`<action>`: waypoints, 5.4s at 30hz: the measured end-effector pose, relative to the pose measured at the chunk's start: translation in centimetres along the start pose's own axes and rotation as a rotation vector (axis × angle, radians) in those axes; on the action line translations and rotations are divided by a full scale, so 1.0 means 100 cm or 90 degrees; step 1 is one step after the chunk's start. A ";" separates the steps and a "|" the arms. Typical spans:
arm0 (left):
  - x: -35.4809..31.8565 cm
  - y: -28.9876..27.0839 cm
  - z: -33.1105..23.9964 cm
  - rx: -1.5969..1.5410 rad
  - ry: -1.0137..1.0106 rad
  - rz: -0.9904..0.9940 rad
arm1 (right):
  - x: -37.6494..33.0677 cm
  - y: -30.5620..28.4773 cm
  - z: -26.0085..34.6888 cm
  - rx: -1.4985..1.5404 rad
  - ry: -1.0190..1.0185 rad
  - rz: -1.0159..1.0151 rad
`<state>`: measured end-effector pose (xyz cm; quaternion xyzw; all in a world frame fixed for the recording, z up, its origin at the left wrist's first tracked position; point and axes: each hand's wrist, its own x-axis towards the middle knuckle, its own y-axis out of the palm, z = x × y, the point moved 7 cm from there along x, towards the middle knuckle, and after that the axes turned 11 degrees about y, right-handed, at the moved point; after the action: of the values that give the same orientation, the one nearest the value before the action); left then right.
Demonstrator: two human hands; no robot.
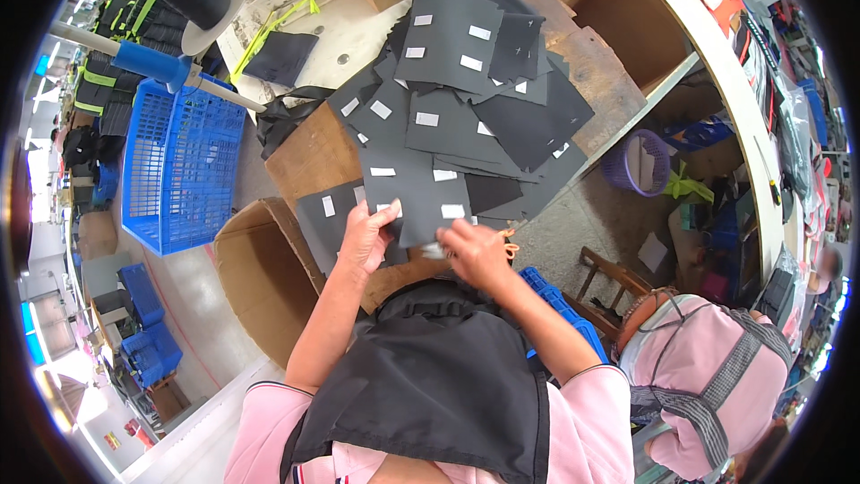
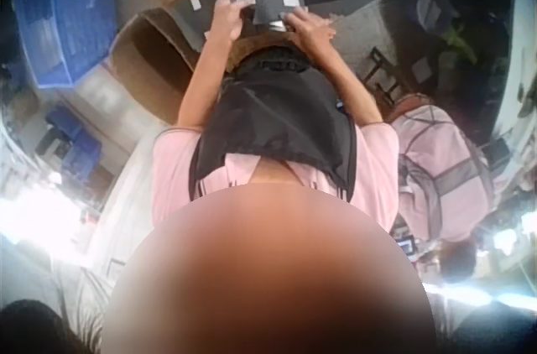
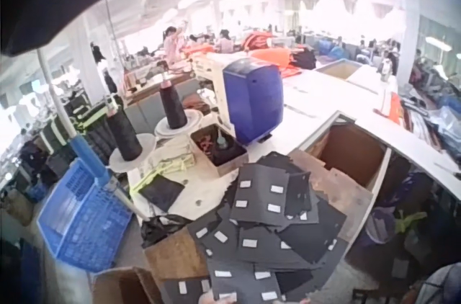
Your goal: The person is inspecting and trimming small fabric components (possibly for a garment or bag) using snips at a manufacturing workbench.
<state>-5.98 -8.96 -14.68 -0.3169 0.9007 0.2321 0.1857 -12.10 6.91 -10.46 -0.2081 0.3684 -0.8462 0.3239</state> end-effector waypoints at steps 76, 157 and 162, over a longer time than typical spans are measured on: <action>-0.067 0.050 -0.057 0.120 -0.090 0.204 | 0.026 -0.046 0.011 0.547 0.318 0.142; -0.051 0.024 -0.115 -0.184 0.185 -0.067 | -0.011 -0.076 0.018 0.575 0.256 -0.014; -0.039 0.005 -0.091 -0.274 0.225 -0.122 | -0.025 -0.009 0.037 1.091 0.625 0.291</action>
<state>-5.18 -11.59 -5.16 -0.4681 0.8152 0.3401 -0.0243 -8.55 7.33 -7.70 0.5410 -0.2393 -0.7352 0.3310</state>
